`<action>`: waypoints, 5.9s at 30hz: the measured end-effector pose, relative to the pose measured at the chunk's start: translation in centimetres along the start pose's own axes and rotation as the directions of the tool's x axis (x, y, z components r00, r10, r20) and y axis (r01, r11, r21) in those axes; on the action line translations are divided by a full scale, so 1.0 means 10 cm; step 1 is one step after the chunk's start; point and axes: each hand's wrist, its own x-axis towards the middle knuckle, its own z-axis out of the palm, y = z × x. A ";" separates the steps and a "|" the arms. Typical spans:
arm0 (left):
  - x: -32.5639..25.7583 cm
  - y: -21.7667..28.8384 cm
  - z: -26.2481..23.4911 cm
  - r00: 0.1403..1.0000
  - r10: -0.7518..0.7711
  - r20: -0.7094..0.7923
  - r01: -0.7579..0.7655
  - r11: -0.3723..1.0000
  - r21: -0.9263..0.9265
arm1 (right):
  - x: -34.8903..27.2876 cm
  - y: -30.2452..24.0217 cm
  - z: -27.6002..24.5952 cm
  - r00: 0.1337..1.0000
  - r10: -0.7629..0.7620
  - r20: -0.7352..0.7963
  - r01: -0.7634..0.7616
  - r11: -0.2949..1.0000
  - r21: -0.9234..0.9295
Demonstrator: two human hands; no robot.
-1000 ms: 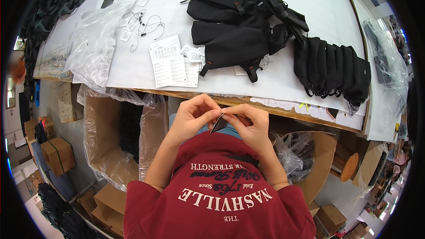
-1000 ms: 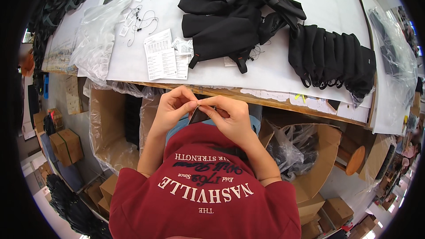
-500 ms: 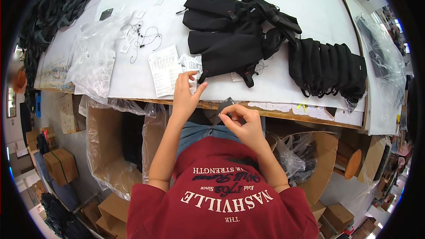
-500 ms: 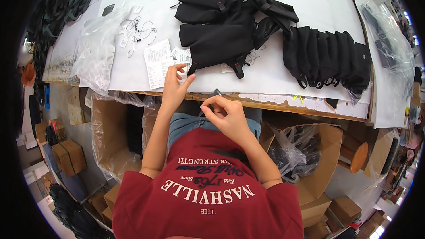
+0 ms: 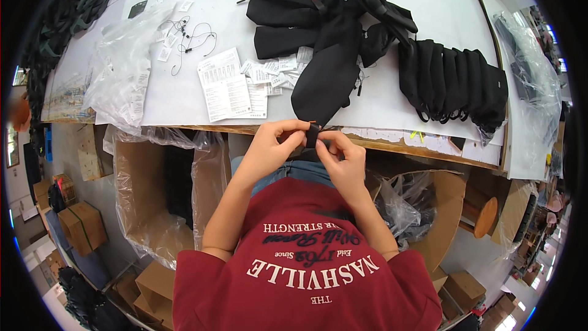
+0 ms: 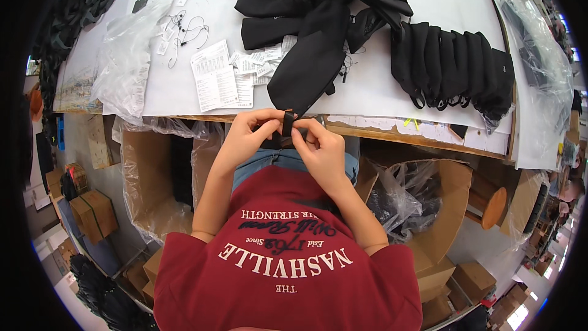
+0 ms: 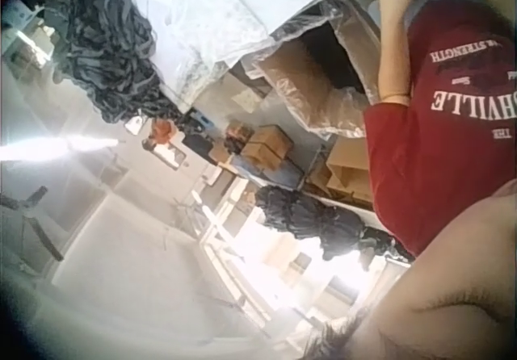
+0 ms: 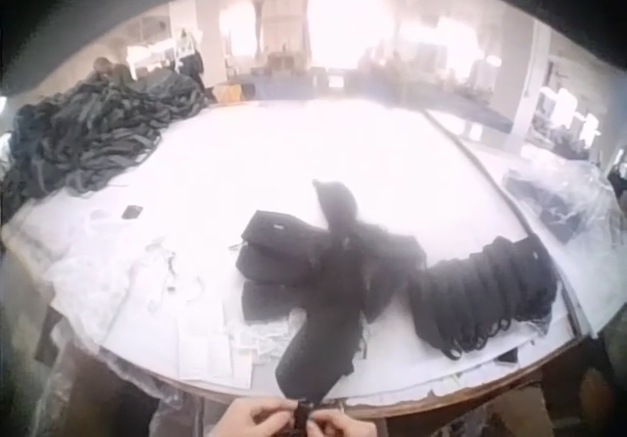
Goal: Placing components and a warranty card inside a zippered black pouch for retail packaging.
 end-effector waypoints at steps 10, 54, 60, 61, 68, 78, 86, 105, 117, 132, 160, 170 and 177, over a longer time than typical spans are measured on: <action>-0.08 0.05 0.03 0.993 0.062 -0.099 -0.039 0.975 0.221 | 0.00 0.02 0.00 0.994 -0.061 0.092 0.068 0.994 -0.081; -0.24 0.14 0.23 0.965 0.177 -0.195 -0.163 0.983 0.085 | 0.07 -0.07 -0.08 0.921 0.263 0.289 -0.390 0.592 0.706; -0.24 0.15 0.21 0.970 0.152 -0.191 -0.145 0.988 0.051 | 0.07 -0.06 -0.08 0.920 0.242 0.308 -0.392 0.605 0.693; -0.25 0.16 0.20 0.971 0.153 -0.184 -0.145 0.988 0.056 | 0.07 -0.08 -0.09 0.923 0.250 0.291 -0.384 0.637 0.669; -0.25 0.16 0.13 0.982 0.149 -0.120 -0.131 0.980 0.147 | 0.09 -0.16 -0.14 0.936 0.219 0.275 -0.337 0.784 0.521; -0.26 0.23 0.13 0.986 0.144 -0.087 -0.121 0.965 0.231 | 0.07 -0.12 -0.13 0.953 0.176 0.246 -0.272 0.857 0.437; -0.30 0.26 0.17 0.977 0.189 -0.097 -0.146 0.931 0.334 | 0.14 -0.05 -0.24 0.910 0.137 0.392 -0.324 0.824 0.465; -0.33 0.40 0.29 0.862 0.201 0.466 -0.355 0.895 0.270 | 0.55 0.57 -0.30 0.883 0.450 0.136 -0.406 0.582 0.705; -0.07 0.44 0.20 0.737 0.562 0.376 -0.557 0.188 0.809 | 0.39 -0.11 -0.57 0.945 0.076 0.319 -0.148 0.967 0.207; -0.22 0.09 -0.08 0.676 0.574 0.462 -0.522 -0.071 0.850 | 0.45 -0.20 -0.44 0.974 -0.167 0.155 0.215 0.895 -0.391; -0.21 -0.11 -0.11 0.670 0.541 0.509 -0.640 0.073 0.765 | 0.33 -0.22 -0.25 0.930 -0.091 0.357 0.163 0.971 -0.176; -0.25 0.03 -0.06 0.741 0.366 0.563 -0.645 0.154 0.748 | 0.62 -0.06 -0.23 0.884 -0.306 0.353 0.449 0.766 -0.460; -0.28 0.23 0.04 0.827 0.067 0.558 -0.554 0.268 0.788 | 0.75 -0.19 -0.20 0.740 -0.178 0.649 0.304 0.949 -0.087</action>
